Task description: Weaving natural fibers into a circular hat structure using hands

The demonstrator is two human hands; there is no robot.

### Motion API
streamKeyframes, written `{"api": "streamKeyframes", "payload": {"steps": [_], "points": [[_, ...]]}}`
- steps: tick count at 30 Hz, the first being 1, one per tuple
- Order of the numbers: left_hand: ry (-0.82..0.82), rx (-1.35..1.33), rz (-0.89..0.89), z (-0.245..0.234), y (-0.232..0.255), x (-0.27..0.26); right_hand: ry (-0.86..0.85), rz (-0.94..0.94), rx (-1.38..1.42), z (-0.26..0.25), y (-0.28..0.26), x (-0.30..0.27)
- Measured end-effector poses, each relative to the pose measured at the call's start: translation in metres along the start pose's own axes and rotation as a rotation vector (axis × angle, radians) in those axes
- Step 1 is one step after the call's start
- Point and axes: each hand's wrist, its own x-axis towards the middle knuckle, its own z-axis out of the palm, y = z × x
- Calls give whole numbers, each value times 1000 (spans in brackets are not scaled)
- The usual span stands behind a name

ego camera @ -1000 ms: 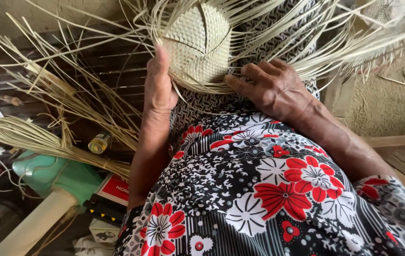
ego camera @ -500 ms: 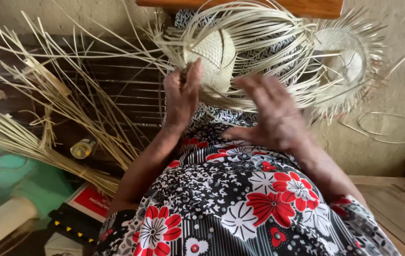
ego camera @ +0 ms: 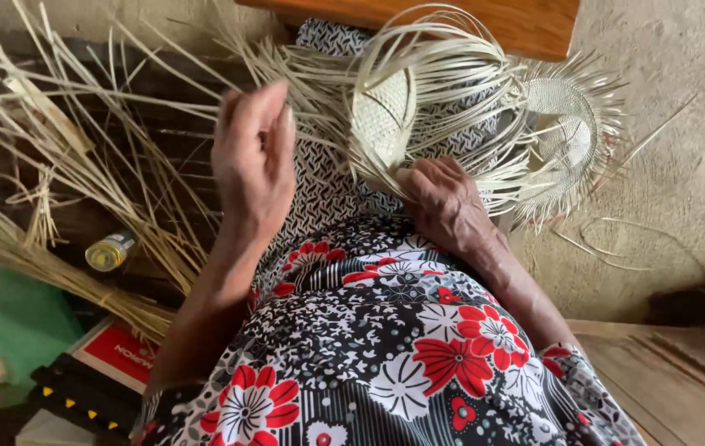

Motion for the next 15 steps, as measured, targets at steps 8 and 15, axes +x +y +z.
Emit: {"api": "streamKeyframes", "payload": {"steps": [8, 15], "points": [[-410, -116, 122, 46, -37, 40, -306, -18, 11, -13, -7, -1], [-523, -292, 178, 39, 2, 26, 110, -34, -155, -63, -17, 33]]}}
